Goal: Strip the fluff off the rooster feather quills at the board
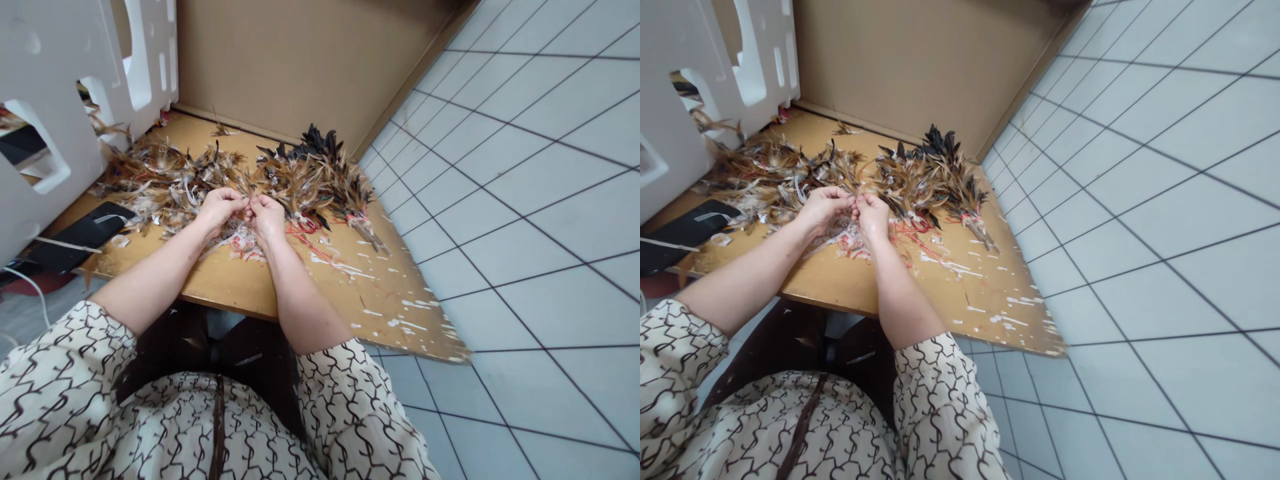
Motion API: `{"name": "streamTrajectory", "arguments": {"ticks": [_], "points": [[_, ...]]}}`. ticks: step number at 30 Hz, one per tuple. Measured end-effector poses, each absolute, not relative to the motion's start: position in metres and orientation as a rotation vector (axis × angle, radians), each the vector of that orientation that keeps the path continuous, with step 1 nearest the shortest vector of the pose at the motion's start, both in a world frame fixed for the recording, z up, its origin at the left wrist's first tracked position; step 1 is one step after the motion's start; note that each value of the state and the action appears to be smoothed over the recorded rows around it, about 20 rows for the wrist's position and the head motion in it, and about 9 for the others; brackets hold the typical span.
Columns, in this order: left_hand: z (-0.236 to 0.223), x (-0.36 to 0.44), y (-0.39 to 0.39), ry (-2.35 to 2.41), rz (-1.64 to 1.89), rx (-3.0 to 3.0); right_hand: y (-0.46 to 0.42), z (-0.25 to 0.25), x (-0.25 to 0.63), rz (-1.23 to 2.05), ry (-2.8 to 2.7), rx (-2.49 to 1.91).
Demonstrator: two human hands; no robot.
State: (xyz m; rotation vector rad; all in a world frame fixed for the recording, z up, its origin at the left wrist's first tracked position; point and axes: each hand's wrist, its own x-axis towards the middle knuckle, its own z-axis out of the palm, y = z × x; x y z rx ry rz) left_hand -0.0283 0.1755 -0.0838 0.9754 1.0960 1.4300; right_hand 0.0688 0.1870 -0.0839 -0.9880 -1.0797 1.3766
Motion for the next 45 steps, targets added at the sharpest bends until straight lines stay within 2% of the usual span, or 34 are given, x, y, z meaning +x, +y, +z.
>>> {"name": "streamTrajectory", "arguments": {"ticks": [22,35,45], "points": [[-0.084,-0.027,0.176,1.170,1.415,1.053,0.188,-0.086,0.070,1.289,-1.105,-1.073],[-0.075,-0.028,0.169,1.288,1.528,1.184,0.199,-0.098,0.074,0.927,-1.307,-1.076],[-0.074,-0.032,0.172,1.162,1.517,0.917,0.196,-0.088,0.078,1.255,-0.982,-1.079]]}}
